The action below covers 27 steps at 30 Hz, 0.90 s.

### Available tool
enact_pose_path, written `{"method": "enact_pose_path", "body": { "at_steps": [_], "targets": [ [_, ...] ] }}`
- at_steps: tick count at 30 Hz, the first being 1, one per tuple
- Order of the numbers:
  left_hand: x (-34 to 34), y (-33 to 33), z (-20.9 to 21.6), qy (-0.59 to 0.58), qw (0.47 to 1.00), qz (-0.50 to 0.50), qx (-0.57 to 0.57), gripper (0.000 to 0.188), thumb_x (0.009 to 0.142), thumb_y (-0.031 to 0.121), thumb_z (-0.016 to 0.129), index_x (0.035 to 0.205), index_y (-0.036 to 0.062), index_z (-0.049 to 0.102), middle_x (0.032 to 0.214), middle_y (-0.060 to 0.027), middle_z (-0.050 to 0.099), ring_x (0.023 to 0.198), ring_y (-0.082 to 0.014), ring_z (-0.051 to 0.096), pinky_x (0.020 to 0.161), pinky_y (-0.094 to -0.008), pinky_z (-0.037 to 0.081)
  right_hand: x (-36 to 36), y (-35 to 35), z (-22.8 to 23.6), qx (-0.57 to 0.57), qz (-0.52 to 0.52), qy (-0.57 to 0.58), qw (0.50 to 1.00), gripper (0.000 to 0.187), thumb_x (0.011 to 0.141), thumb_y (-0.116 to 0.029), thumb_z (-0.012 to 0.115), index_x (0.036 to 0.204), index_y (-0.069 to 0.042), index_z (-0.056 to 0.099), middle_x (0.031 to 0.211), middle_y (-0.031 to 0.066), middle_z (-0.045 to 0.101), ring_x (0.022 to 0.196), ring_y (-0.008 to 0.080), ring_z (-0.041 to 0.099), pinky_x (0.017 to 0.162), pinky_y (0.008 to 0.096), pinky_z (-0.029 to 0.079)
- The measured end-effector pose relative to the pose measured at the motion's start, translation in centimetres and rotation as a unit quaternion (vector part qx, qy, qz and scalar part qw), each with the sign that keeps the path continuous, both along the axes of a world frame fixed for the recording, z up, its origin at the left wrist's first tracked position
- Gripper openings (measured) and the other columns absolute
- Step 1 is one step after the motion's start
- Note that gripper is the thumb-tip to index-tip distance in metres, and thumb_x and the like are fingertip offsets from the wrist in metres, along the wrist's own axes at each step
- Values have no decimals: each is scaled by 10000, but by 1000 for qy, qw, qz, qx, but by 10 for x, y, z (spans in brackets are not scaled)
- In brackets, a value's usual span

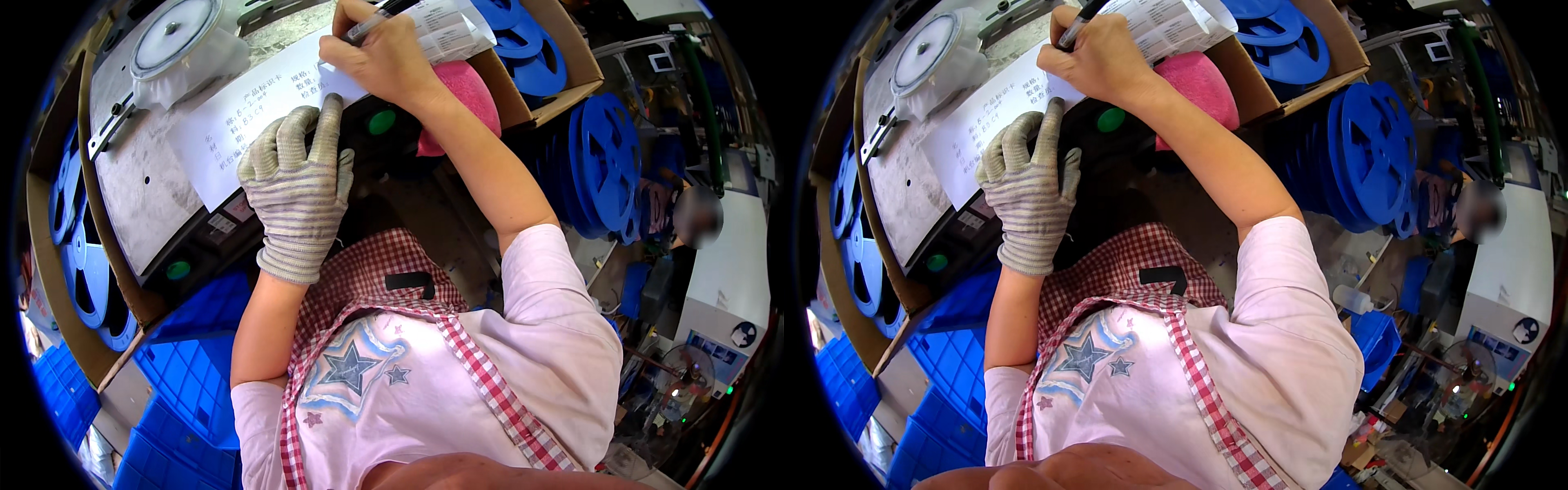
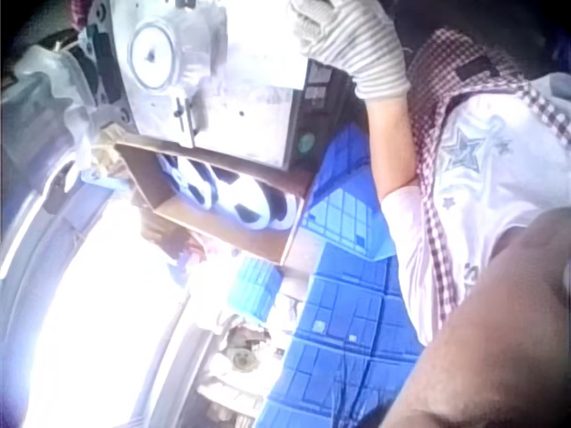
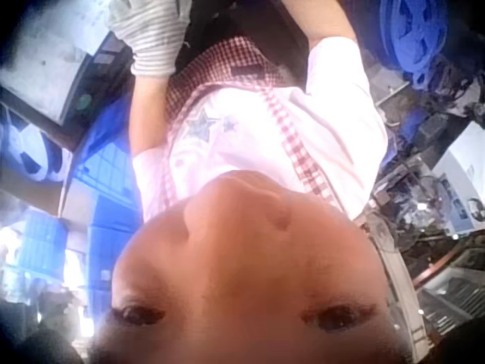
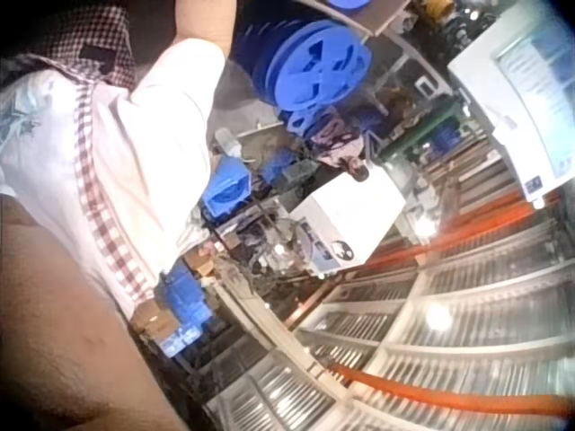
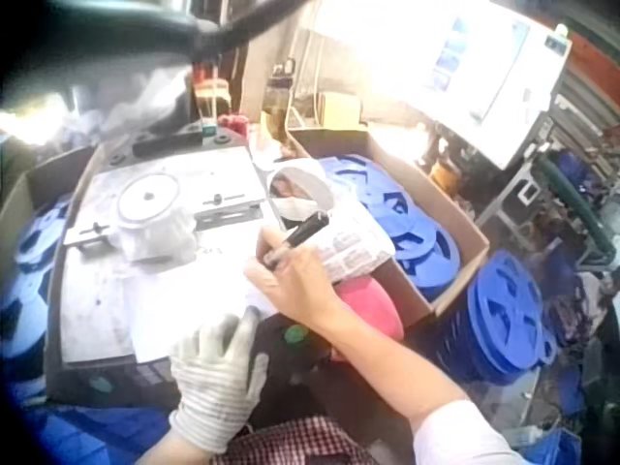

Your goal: The person writes on a paper document using a pen, then handles blue plastic reels, stacking them into a cardboard box. The person also uses a tape dispenser to seal the box and attaches the document to a blue crate.

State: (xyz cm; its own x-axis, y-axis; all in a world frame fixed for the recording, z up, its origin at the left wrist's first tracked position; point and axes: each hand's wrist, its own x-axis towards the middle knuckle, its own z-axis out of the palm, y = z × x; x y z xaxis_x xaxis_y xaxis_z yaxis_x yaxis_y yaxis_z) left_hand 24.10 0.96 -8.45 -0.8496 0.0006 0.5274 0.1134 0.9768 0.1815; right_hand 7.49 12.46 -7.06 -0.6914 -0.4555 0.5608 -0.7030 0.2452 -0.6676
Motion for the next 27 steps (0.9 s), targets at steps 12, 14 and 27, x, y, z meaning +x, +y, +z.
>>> {"method": "enact_pose_path", "body": {
  "at_steps": [12,14,27],
  "targets": [
    [1,-1,-4,-6,1000,3,12,643,769,292,785,1384,239,604,1229,-7,559,1177,-242,501,975,-448,391,0,3,1,30,-50,-12,998,227,865,-158,700,781,-19,541,630,117,550,579,191,581,542,348,432],
    [1,-2,-4,-6,1000,2,14,644,770,294,784,1385,241,603,1231,-8,560,1181,-243,499,975,-450,392,-1,3,1,37,-48,-11,998,222,863,-152,695,786,-18,535,636,124,542,579,198,583,544,348,433],
    [0,-1,-3,-3,1000,4,8,644,770,295,784,1385,251,599,1230,-4,555,1185,-243,496,972,-452,397,-3,10,-3,1,-57,-49,997,203,870,-137,690,808,-22,535,615,103,530,578,164,561,557,343,445]
  ]
}}
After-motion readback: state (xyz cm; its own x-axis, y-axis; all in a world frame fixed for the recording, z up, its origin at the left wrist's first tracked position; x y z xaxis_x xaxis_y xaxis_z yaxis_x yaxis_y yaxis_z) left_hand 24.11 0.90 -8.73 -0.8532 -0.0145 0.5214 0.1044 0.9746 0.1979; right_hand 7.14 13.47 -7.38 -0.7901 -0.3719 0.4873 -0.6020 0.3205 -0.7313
